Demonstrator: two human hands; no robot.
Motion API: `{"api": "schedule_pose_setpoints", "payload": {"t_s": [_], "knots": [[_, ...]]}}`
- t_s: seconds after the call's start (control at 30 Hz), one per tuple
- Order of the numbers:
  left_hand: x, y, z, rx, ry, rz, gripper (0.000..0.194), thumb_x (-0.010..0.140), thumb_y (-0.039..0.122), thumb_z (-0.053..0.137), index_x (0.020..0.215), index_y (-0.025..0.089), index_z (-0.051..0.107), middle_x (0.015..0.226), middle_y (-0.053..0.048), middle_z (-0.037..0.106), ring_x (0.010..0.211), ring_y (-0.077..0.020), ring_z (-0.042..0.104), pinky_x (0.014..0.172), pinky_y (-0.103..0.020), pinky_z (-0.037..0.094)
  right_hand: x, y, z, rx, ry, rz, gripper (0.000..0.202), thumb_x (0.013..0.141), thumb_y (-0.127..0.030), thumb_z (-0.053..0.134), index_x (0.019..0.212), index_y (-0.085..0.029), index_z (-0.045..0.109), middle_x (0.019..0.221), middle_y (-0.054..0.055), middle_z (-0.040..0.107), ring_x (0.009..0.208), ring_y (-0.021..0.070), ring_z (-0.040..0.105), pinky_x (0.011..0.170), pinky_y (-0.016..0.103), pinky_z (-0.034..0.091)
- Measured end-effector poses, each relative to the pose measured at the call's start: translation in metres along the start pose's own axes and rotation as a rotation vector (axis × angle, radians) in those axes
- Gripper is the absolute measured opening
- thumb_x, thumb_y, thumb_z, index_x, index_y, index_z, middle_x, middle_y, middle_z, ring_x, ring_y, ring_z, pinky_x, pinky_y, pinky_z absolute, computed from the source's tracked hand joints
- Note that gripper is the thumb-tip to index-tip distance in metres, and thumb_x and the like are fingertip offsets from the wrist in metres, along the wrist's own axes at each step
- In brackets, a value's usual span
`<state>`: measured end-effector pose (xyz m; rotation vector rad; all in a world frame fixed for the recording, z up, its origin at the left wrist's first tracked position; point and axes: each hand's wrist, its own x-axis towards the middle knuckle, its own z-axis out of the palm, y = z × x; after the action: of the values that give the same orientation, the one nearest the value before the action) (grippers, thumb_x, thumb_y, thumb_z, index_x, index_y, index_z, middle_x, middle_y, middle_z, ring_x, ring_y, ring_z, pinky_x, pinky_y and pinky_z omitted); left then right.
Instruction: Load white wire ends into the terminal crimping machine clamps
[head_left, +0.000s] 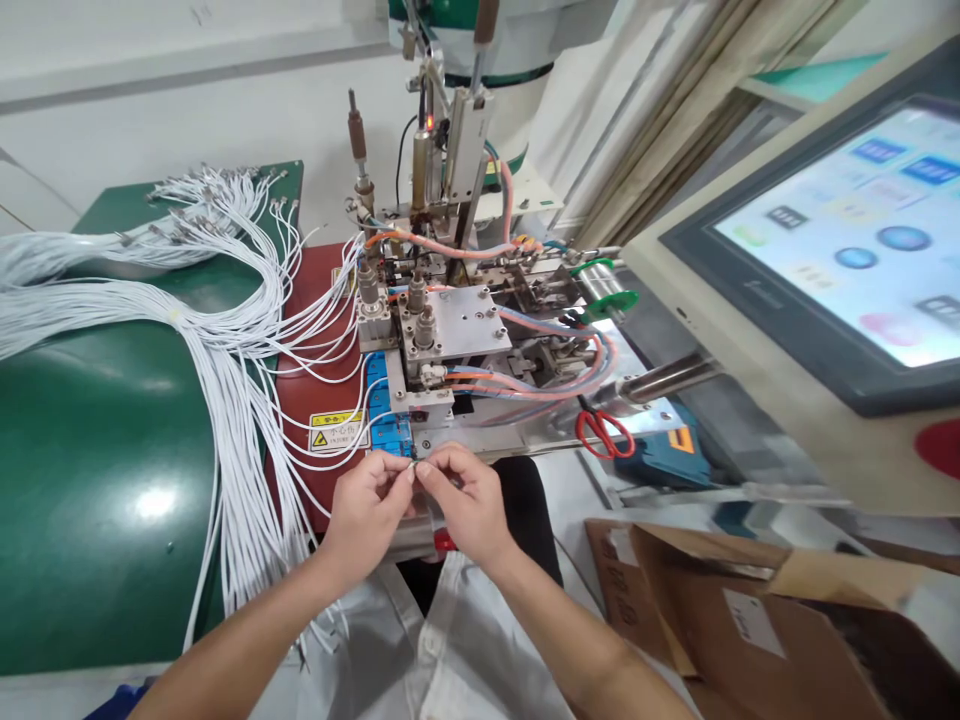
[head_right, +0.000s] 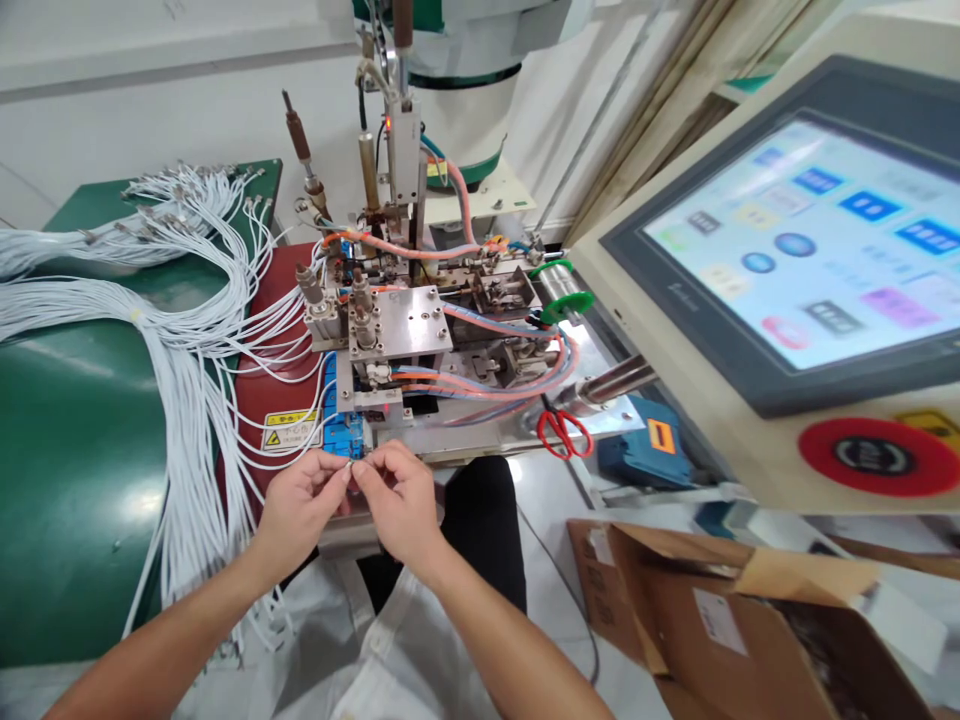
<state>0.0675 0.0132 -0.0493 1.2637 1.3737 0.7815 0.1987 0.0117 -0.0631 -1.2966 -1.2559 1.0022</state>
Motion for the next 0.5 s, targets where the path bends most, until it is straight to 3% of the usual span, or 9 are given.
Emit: {"api": "schedule_pose_setpoints", "payload": {"t_s": [0.2, 0.3, 0.5], "knots": [[0.0004, 0.0014, 0.0000, -0.029, -0.004, -0.029, 0.017, 0.079, 0.031, 0.053, 0.080, 0.014, 0.056, 0.066, 0.001, 0.061, 0.047, -0.0076, 0.053, 0.049, -0.020, 0.043, -0.0051, 0.0083, 0.0022, 0.046, 0.018, 0.018, 0.017, 0.078, -0.022, 0.053, 0.064, -0.018, 0.062, 0.067, 0.002, 0.056, 0.064, 0.0139, 0.053, 0.058, 0.025, 0.041], [0.0012, 0.0045, -0.0007, -0.027, -0.011, -0.049, 0.018, 0.078, 0.031, 0.054, 0.079, 0.014, 0.057, 0.058, 0.002, 0.058, 0.046, -0.0085, 0.053, 0.048, -0.020, 0.042, -0.0022, 0.0083, 0.0003, 0.114, 0.059, 0.095, 0.010, 0.075, -0.024, 0.057, 0.069, -0.018, 0.063, 0.070, 0.002, 0.058, 0.065, 0.0142, 0.055, 0.059, 0.026, 0.044], [0.0011, 0.0032, 0.0013, -0.039, -0.018, -0.072, 0.018, 0.078, 0.033, 0.055, 0.079, 0.015, 0.056, 0.051, 0.004, 0.054, 0.045, -0.0093, 0.053, 0.048, -0.020, 0.041, -0.0017, 0.0069, 0.0068, 0.267, 0.009, 0.243, 0.011, 0.072, -0.025, 0.060, 0.064, -0.017, 0.059, 0.062, 0.000, 0.054, 0.056, 0.0125, 0.053, 0.055, 0.026, 0.044]]}}
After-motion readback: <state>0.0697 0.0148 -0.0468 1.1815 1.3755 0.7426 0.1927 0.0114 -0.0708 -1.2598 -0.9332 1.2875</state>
